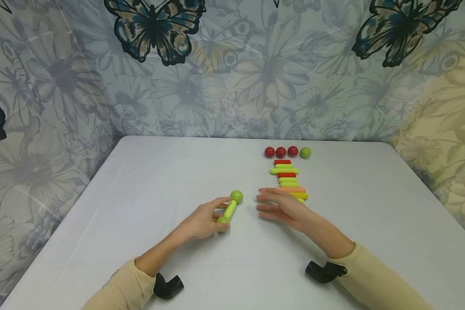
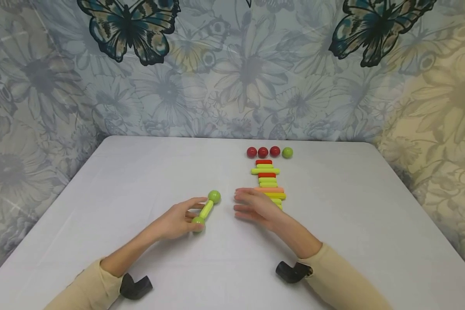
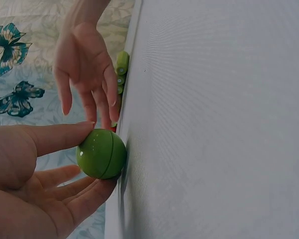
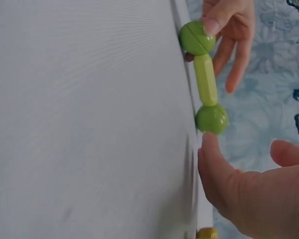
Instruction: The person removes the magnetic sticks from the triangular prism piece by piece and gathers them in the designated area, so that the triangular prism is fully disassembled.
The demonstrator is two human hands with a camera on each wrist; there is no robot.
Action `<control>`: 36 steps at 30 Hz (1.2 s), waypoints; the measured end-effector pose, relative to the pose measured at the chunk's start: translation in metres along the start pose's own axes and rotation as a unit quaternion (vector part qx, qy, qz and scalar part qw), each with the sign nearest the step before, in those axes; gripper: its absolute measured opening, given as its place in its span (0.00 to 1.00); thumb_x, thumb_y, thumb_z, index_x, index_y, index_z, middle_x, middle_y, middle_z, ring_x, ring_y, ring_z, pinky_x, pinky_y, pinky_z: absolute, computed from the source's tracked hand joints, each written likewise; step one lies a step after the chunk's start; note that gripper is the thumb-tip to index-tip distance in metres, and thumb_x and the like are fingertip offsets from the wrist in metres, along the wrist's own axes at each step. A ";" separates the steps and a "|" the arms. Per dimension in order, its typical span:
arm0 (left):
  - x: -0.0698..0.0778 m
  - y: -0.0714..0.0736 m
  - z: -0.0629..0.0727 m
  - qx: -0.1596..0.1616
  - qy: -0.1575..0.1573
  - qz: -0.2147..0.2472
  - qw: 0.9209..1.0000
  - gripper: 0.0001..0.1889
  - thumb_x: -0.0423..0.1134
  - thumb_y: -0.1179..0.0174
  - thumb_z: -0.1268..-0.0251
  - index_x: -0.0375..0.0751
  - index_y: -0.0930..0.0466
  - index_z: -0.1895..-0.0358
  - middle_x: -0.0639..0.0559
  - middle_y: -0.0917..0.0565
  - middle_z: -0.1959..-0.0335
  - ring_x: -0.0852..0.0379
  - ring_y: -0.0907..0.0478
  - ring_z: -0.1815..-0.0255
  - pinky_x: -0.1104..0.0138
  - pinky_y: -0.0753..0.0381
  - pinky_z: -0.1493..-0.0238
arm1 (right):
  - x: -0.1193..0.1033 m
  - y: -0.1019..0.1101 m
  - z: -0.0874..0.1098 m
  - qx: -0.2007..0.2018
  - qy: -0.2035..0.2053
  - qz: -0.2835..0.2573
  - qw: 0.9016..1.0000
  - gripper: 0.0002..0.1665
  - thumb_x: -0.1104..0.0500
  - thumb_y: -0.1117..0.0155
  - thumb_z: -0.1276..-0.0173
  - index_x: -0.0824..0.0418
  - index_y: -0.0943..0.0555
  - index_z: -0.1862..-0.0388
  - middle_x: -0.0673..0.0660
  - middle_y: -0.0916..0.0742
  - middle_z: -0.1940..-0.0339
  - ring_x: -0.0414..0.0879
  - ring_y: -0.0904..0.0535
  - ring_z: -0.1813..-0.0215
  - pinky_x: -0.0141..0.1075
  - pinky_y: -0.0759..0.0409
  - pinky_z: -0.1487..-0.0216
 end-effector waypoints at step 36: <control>0.001 -0.002 -0.002 -0.029 -0.061 0.030 0.997 0.39 0.26 0.34 0.43 0.43 0.41 0.28 0.38 0.30 0.37 0.40 0.28 0.40 0.59 0.25 0.45 | 0.004 -0.026 -0.032 -0.076 -0.019 -0.063 0.995 0.25 0.60 0.50 0.24 0.71 0.39 0.35 0.62 0.22 0.51 0.50 0.20 0.53 0.41 0.24 0.45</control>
Point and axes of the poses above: each hand's wrist, its own z-axis away from the middle knuckle, its own y-axis out of the back of the hand, x = y × z, the point moved 2 cm from there along -z, towards the middle knuckle
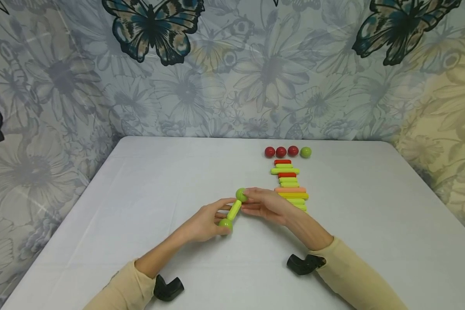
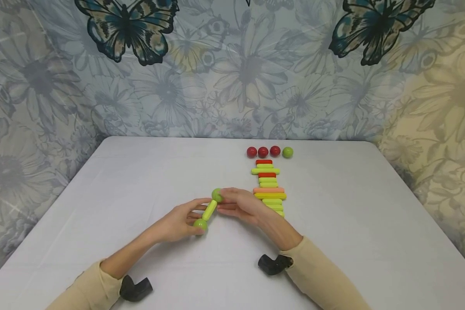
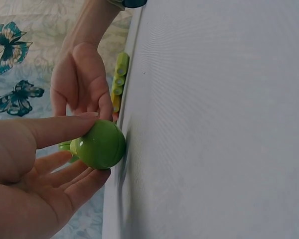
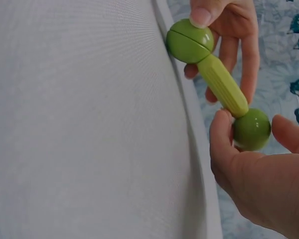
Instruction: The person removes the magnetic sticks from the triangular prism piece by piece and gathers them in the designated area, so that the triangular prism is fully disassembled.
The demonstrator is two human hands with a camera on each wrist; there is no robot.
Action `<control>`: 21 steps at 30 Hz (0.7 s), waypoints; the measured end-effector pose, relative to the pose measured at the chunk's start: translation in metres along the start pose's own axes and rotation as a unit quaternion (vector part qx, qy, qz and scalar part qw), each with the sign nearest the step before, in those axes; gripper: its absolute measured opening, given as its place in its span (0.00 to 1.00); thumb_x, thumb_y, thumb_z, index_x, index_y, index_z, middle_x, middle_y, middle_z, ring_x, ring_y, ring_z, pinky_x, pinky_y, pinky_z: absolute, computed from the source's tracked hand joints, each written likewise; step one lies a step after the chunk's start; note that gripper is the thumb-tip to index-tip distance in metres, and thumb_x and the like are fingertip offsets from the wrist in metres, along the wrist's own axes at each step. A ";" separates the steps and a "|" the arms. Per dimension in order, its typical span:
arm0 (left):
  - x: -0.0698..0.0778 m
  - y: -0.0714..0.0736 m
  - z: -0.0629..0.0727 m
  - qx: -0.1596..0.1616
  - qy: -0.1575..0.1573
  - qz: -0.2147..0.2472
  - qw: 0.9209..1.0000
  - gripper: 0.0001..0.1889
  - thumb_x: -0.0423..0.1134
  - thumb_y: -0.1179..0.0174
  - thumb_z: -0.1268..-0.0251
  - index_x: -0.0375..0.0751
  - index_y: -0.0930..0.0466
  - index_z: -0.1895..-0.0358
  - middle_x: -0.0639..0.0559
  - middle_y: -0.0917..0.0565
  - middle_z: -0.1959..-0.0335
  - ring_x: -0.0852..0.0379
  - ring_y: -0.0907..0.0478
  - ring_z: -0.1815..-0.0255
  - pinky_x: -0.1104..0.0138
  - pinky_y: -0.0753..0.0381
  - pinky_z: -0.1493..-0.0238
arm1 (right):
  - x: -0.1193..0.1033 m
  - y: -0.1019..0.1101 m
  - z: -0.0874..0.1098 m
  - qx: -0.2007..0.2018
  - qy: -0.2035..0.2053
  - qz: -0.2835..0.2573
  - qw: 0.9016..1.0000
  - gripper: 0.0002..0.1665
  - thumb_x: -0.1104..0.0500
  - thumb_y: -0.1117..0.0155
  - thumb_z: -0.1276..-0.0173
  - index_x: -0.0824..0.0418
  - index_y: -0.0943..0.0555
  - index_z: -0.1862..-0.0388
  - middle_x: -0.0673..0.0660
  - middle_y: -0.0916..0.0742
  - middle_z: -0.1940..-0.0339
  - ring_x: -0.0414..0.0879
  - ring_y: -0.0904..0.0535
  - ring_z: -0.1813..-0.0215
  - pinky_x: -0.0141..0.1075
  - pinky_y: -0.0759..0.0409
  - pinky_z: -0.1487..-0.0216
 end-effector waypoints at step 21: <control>0.003 -0.001 0.002 -0.008 0.000 0.007 1.000 0.39 0.25 0.34 0.44 0.41 0.41 0.29 0.38 0.31 0.36 0.41 0.29 0.39 0.61 0.26 0.44 | 0.001 0.000 0.002 -0.006 -0.010 0.016 1.000 0.16 0.59 0.47 0.25 0.66 0.31 0.44 0.57 0.18 0.59 0.48 0.20 0.58 0.36 0.21 0.51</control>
Point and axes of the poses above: each hand's wrist, its own z-axis away from the middle knuckle, its own y-axis out of the back of the hand, x = y × z, the point moved 2 cm from there along -z, towards the middle knuckle
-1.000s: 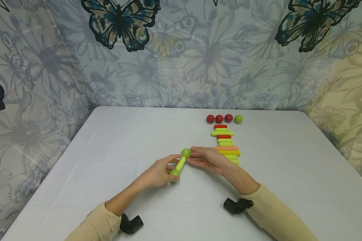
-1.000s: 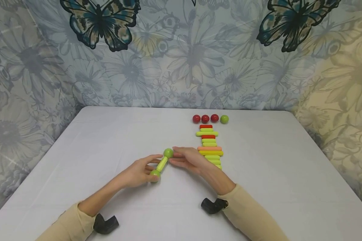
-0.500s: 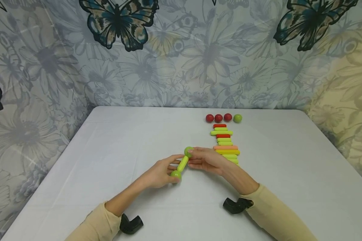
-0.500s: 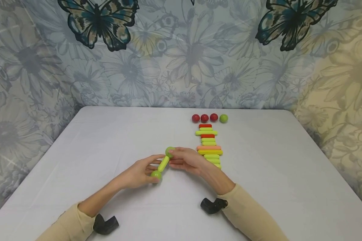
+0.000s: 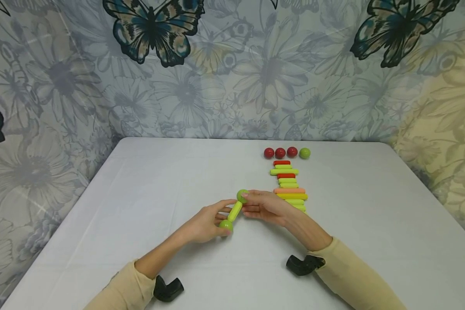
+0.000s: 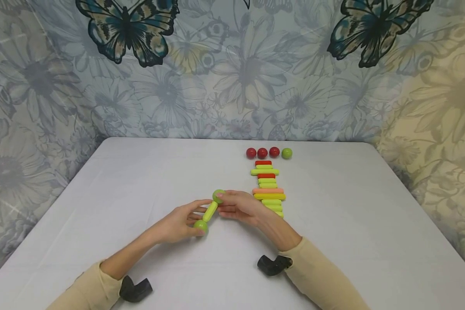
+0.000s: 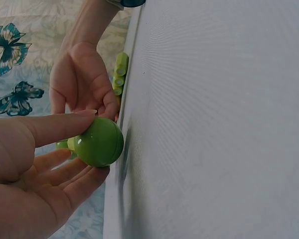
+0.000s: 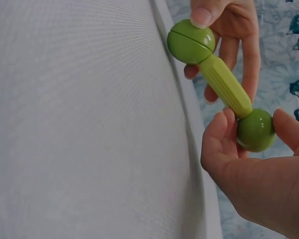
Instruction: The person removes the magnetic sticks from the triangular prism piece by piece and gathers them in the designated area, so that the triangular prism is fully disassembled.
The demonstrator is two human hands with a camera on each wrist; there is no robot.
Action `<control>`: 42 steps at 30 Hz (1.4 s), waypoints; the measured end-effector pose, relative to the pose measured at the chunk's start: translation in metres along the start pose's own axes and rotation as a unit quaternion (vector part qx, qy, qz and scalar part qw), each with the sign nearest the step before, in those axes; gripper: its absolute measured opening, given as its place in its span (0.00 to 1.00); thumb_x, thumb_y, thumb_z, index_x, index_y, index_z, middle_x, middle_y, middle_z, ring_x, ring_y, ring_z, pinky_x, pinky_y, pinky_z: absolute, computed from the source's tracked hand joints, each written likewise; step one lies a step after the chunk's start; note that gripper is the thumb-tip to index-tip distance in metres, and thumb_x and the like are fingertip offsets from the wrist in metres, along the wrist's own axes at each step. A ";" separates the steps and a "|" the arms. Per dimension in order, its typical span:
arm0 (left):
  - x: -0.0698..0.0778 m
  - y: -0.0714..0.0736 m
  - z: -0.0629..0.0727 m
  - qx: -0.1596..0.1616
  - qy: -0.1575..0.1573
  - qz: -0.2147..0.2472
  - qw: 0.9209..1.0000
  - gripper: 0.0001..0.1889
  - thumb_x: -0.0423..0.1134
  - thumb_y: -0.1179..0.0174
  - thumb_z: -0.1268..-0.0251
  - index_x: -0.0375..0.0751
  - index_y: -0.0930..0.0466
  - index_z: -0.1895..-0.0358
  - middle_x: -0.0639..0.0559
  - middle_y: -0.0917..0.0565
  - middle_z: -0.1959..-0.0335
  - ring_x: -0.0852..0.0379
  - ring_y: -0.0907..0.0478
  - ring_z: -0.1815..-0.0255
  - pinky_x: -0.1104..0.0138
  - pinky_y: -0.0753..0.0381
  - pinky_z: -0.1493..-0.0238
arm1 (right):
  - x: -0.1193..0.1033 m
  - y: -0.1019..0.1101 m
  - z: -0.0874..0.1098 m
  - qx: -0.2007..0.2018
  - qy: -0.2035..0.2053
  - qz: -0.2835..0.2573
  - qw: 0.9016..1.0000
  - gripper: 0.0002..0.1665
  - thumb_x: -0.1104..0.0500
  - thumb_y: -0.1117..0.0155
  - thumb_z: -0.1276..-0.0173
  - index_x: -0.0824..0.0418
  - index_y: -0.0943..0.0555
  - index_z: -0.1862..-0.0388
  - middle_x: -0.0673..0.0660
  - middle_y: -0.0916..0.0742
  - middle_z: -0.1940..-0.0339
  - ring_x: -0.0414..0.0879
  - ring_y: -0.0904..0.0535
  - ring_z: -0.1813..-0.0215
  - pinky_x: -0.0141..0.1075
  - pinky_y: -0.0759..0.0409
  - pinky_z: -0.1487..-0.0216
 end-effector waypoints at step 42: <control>-0.004 0.002 0.000 0.011 0.033 -0.019 0.999 0.38 0.29 0.33 0.43 0.39 0.40 0.29 0.34 0.28 0.40 0.41 0.23 0.46 0.60 0.20 0.52 | -0.017 0.004 0.010 0.010 0.059 -0.023 0.998 0.29 0.56 0.47 0.25 0.70 0.40 0.33 0.61 0.19 0.50 0.47 0.18 0.58 0.33 0.20 0.52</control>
Point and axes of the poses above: each hand's wrist, its own z-axis away from the middle knuckle, its own y-axis out of the back of the hand, x = y × z, the point moved 2 cm from there along -z, towards the middle knuckle
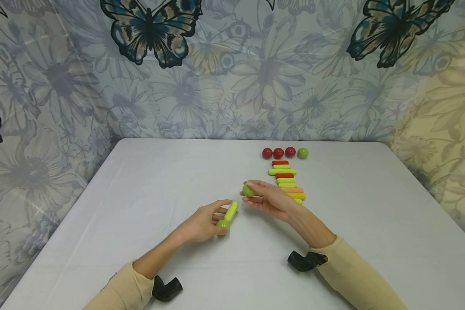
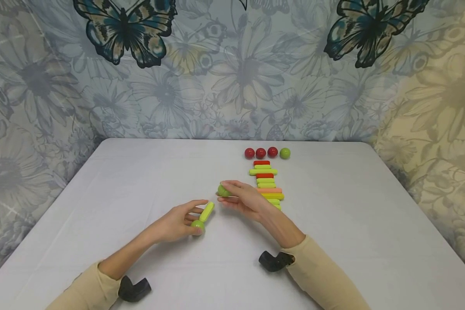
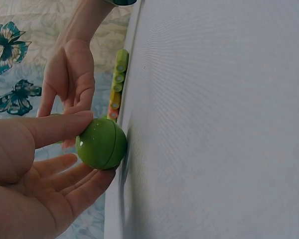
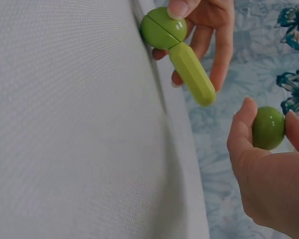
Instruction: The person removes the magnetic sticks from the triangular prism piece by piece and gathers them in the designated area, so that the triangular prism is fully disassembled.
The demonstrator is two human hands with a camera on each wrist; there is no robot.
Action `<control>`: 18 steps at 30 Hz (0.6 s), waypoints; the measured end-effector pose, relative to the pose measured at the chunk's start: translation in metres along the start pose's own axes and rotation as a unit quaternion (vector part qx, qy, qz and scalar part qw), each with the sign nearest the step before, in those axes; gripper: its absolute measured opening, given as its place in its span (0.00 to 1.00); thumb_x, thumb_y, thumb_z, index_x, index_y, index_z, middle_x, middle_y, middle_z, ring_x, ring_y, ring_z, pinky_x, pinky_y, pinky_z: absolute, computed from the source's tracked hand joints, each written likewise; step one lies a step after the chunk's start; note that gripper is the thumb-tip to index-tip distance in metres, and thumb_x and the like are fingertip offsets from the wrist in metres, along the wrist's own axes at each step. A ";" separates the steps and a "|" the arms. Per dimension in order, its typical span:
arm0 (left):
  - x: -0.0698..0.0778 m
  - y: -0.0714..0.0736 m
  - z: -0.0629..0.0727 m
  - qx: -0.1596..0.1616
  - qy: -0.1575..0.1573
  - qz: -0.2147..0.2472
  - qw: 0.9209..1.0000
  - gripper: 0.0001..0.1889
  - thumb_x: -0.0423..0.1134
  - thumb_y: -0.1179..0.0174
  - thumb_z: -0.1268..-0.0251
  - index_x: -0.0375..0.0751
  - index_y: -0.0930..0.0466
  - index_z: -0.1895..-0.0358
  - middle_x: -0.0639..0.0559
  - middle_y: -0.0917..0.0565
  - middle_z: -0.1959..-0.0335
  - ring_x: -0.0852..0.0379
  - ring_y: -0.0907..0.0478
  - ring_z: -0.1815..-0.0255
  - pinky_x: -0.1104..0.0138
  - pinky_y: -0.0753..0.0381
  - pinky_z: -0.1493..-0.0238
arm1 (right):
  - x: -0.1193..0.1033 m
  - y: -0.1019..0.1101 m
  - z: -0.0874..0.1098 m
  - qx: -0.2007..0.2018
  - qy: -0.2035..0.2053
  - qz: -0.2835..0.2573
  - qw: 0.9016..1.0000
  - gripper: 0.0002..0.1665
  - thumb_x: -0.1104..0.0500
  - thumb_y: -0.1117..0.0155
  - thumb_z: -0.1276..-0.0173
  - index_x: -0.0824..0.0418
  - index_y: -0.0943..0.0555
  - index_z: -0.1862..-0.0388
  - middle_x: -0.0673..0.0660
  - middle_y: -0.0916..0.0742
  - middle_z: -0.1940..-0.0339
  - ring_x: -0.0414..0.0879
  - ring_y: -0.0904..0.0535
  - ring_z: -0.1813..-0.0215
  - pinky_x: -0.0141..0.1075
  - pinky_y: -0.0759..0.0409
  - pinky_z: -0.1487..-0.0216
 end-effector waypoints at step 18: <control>0.003 -0.001 0.002 0.003 0.001 -0.001 1.000 0.37 0.28 0.34 0.43 0.39 0.40 0.29 0.35 0.27 0.40 0.42 0.23 0.46 0.61 0.21 0.51 | -0.006 0.003 0.001 0.004 0.013 -0.020 1.000 0.30 0.59 0.49 0.24 0.68 0.43 0.29 0.60 0.23 0.51 0.47 0.19 0.56 0.33 0.21 0.51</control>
Point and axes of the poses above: each hand's wrist, its own z-axis away from the middle knuckle, its own y-axis out of the back of the hand, x = y × z, the point moved 2 cm from there along -z, towards the middle knuckle
